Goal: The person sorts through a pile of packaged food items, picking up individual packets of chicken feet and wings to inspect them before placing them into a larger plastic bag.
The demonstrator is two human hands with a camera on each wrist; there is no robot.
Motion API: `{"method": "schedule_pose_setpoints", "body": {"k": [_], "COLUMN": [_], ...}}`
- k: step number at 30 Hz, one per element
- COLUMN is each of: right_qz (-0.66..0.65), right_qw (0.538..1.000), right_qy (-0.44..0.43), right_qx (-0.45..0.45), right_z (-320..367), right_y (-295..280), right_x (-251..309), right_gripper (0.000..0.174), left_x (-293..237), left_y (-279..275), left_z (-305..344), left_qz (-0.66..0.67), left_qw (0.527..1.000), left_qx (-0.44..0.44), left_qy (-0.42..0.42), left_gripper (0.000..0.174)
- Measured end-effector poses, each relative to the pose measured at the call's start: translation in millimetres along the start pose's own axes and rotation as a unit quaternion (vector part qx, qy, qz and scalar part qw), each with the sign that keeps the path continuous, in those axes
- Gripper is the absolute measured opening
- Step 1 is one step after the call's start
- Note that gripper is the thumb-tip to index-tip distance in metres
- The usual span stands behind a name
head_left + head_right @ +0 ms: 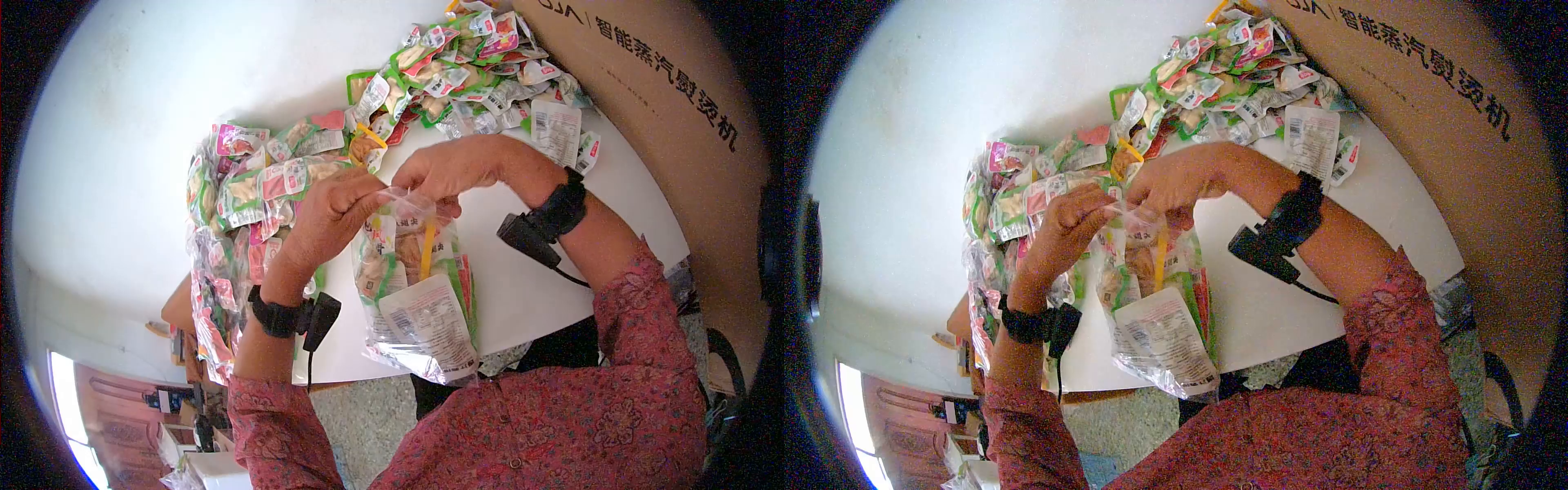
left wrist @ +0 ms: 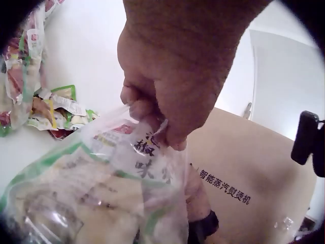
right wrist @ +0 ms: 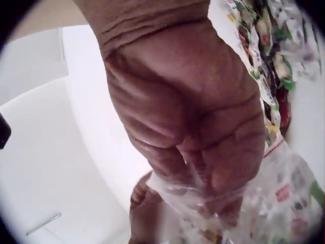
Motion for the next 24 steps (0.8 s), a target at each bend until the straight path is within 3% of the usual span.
{"method": "schedule_pose_setpoints", "body": {"k": [1,3,6,7,10,12,13,15,17,19,22,24], "right_qz": [-0.03,0.012,0.063,0.062,0.091,0.044,0.045,0.115,0.127,0.017,-0.015,-0.033], "right_qw": [0.998,0.996,0.988,0.988,0.988,0.978,0.978,0.987,0.986,0.996,0.999,0.999], "right_qy": [0.009,0.035,0.035,0.034,-0.001,-0.127,-0.127,0.033,0.034,-0.062,-0.028,-0.03], "right_qx": [-0.054,-0.075,-0.136,-0.136,-0.122,-0.16,-0.157,-0.107,-0.101,-0.068,-0.011,-0.018], "right_z": [8,18,26,24,7,-5,-6,-11,-15,-21,-21,-31], "right_y": [-2,-13,-22,-20,-11,-8,-6,1,10,15,17,21], "right_x": [7,10,13,14,12,8,10,5,-1,-4,-6,-18], "right_gripper": [0.032,0.033,0.034,0.034,0.039,0.045,0.045,0.048,0.046,0.043,0.038,0.035], "left_x": [0,0,0,-1,1,5,8,12,12,16,19,18], "left_y": [0,2,6,6,9,10,11,13,16,20,21,22], "left_z": [3,7,9,9,10,12,13,14,12,10,7,4], "left_qz": [0.032,0.065,0.077,0.069,0.071,0.081,0.088,0.093,0.073,0.071,0.068,0.091], "left_qw": [0.999,0.997,0.997,0.997,0.994,0.99,0.988,0.986,0.978,0.977,0.975,0.976], "left_qx": [0.017,0.034,0.019,-0.022,-0.083,-0.105,-0.114,-0.125,-0.186,-0.196,-0.206,-0.193], "left_qy": [-0.01,-0.02,-0.022,-0.011,-0.018,-0.039,-0.052,-0.066,-0.051,-0.053,-0.047,-0.052], "left_gripper": [0.015,0.014,0.014,0.013,0.009,0.006,0.005,0.004,0.003,0.003,0.004,0.004]}}
Point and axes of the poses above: each hand's wrist, its own z-axis away from the middle knuckle, its own y-axis out of the palm, x = y × z, the point moved 3 cm from there along -z, towards the middle knuckle, and after that the axes turned 13 degrees about x, right-handed, at the moved point
